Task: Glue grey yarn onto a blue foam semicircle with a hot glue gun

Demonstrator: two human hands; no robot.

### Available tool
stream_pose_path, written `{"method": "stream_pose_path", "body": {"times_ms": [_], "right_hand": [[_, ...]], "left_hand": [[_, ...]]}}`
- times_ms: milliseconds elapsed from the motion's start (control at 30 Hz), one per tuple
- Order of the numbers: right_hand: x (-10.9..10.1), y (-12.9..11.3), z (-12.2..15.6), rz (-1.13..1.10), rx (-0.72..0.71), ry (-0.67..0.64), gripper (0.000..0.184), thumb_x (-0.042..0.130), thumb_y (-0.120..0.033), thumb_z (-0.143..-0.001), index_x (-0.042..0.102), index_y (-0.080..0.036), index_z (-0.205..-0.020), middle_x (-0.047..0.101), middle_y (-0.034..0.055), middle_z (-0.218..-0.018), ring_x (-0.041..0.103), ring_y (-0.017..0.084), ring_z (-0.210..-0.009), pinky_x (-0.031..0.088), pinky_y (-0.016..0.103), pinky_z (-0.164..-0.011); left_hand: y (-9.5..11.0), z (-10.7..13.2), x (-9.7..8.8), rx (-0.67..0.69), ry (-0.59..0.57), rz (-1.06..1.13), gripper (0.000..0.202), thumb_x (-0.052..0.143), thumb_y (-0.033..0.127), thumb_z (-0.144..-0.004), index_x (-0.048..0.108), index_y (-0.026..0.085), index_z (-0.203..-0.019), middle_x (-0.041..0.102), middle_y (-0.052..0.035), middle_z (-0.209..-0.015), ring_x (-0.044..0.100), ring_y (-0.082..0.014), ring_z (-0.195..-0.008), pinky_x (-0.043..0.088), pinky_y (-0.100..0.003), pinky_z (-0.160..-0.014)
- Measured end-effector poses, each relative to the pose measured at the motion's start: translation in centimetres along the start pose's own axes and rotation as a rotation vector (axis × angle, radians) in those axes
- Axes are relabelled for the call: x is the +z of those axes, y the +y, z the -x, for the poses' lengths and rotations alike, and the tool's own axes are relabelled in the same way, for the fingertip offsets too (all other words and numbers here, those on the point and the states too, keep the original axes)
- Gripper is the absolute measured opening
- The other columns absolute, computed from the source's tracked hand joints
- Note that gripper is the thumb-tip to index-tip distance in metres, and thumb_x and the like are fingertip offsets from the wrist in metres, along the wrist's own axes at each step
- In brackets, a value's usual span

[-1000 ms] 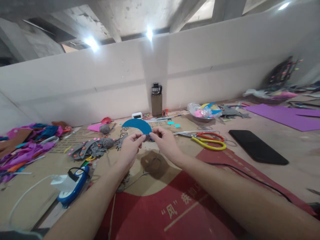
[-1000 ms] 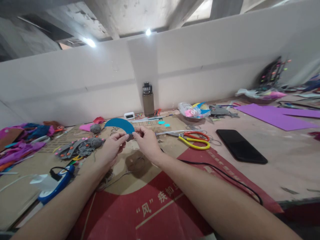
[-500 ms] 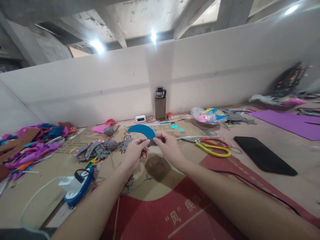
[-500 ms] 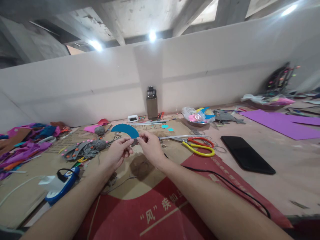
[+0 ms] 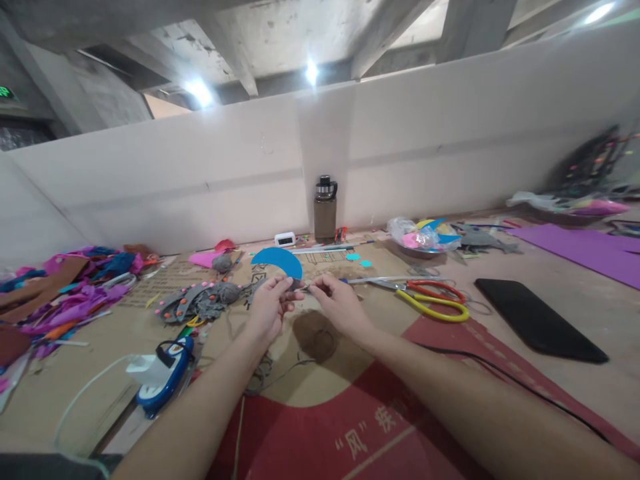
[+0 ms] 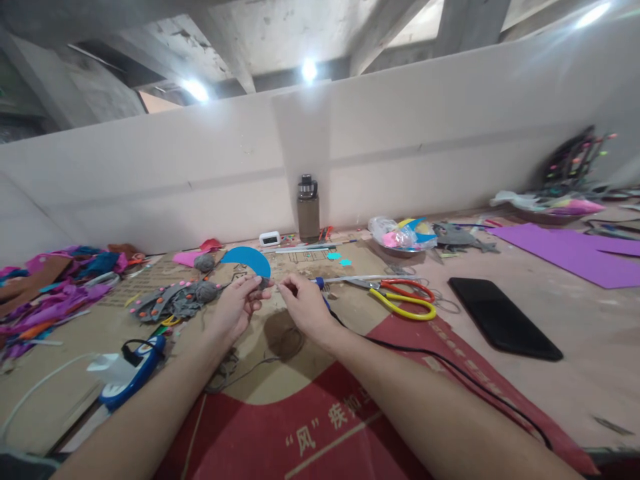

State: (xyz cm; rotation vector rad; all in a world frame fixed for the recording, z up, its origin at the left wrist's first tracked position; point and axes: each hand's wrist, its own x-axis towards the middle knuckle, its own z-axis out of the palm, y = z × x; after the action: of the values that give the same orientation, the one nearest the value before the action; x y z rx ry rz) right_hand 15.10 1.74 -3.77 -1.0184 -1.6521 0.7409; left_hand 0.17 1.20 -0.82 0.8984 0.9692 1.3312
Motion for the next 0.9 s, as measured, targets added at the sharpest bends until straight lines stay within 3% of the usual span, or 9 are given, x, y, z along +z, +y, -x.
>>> {"method": "stream_pose_path", "body": {"times_ms": [133, 267, 333, 400, 467, 533, 600, 733, 900], "right_hand": [[0.3, 0.4, 0.4, 0.056, -0.025, -0.098, 0.018, 0.047, -0.029, -0.085, 0.061, -0.018, -0.078, 0.061, -0.0002, -0.074, 0.052, 0.014, -0.071, 0.037, 0.025, -0.066], [-0.8, -0.1, 0.3, 0.239, -0.091, -0.193, 0.027, 0.044, -0.03, -0.088, 0.059, -0.018, -0.069, 0.061, 0.0012, -0.072, 0.052, 0.014, -0.071, 0.036, 0.025, -0.067], [-2.2, -0.4, -0.2, 0.358, -0.116, -0.143, 0.035, 0.038, -0.035, -0.091, 0.058, -0.018, -0.068, 0.061, 0.0029, -0.072, 0.052, 0.015, -0.071, 0.036, 0.026, -0.066], [-3.7, -0.3, -1.0, 0.483, -0.112, -0.018, 0.036, 0.034, -0.036, -0.092, 0.061, -0.018, -0.077, 0.064, 0.0056, -0.08, 0.054, 0.017, -0.077, 0.037, 0.027, -0.07], [-4.9, 0.3, -1.5, 0.678, -0.014, -0.015, 0.033, 0.039, -0.038, -0.09, 0.063, -0.017, -0.081, 0.065, 0.009, -0.081, 0.056, 0.019, -0.078, 0.038, 0.03, -0.07], [-5.4, 1.2, -1.6, 0.853, 0.158, -0.156, 0.036, 0.046, -0.046, -0.085, 0.063, -0.016, -0.074, 0.065, 0.0121, -0.074, 0.058, 0.022, -0.07, 0.039, 0.031, -0.065], [-5.0, 2.1, -1.2, 0.91, 0.235, -0.287, 0.033, 0.056, -0.045, -0.078, 0.064, -0.014, -0.078, 0.067, 0.0151, -0.077, 0.06, 0.023, -0.068, 0.039, 0.03, -0.061], [-3.9, 3.1, -0.6, 0.796, 0.29, -0.243, 0.02, 0.056, -0.026, -0.074, 0.063, -0.013, -0.088, 0.068, 0.0152, -0.084, 0.063, 0.021, -0.071, 0.04, 0.027, -0.06], [-3.9, 2.8, -1.7, 0.546, 0.337, -0.052, 0.017, 0.052, -0.025, -0.073, 0.056, -0.016, -0.087, 0.066, 0.0097, -0.084, 0.06, 0.019, -0.069, 0.042, 0.026, -0.058]], "left_hand": [[0.0, -0.1, -0.1, -0.027, -0.01, 0.075, 0.01, 0.064, 0.015, -0.074, 0.056, 0.011, -0.078, 0.07, -0.0087, -0.077, 0.065, -0.011, -0.058, 0.051, -0.017, -0.049], [0.1, -0.5, -0.5, 0.013, 0.018, 0.139, 0.006, 0.062, 0.014, -0.075, 0.058, 0.011, -0.076, 0.069, -0.008, -0.072, 0.066, -0.0118, -0.061, 0.054, -0.019, -0.056], [0.1, -0.8, -0.8, 0.059, 0.044, 0.141, 0.006, 0.062, 0.015, -0.075, 0.058, 0.011, -0.076, 0.068, -0.0068, -0.07, 0.066, -0.0119, -0.061, 0.054, -0.02, -0.057], [0.2, -1.1, -1.1, 0.103, 0.067, 0.121, 0.007, 0.062, 0.016, -0.074, 0.057, 0.011, -0.075, 0.067, -0.0061, -0.068, 0.066, -0.0124, -0.061, 0.054, -0.02, -0.057], [0.2, -1.4, -1.3, 0.144, 0.071, 0.094, 0.01, 0.064, 0.018, -0.073, 0.057, 0.012, -0.075, 0.067, -0.0056, -0.068, 0.066, -0.013, -0.061, 0.054, -0.022, -0.058], [0.2, -1.6, -1.5, 0.173, 0.074, 0.073, 0.013, 0.066, 0.02, -0.072, 0.056, 0.012, -0.076, 0.067, -0.0049, -0.068, 0.067, -0.0132, -0.062, 0.053, -0.022, -0.059], [0.1, -1.7, -1.7, 0.188, 0.074, 0.062, 0.017, 0.068, 0.022, -0.07, 0.056, 0.012, -0.077, 0.067, -0.0047, -0.069, 0.067, -0.0134, -0.062, 0.053, -0.022, -0.06], [0.0, -1.7, -1.8, 0.188, 0.05, 0.047, 0.021, 0.07, 0.026, -0.069, 0.056, 0.012, -0.078, 0.068, -0.0056, -0.072, 0.067, -0.0142, -0.065, 0.053, -0.024, -0.062], [0.0, -1.5, -1.7, 0.183, 0.05, 0.014, 0.021, 0.07, 0.026, -0.069, 0.056, 0.012, -0.076, 0.067, -0.0048, -0.071, 0.067, -0.0145, -0.064, 0.054, -0.025, -0.061]]}}
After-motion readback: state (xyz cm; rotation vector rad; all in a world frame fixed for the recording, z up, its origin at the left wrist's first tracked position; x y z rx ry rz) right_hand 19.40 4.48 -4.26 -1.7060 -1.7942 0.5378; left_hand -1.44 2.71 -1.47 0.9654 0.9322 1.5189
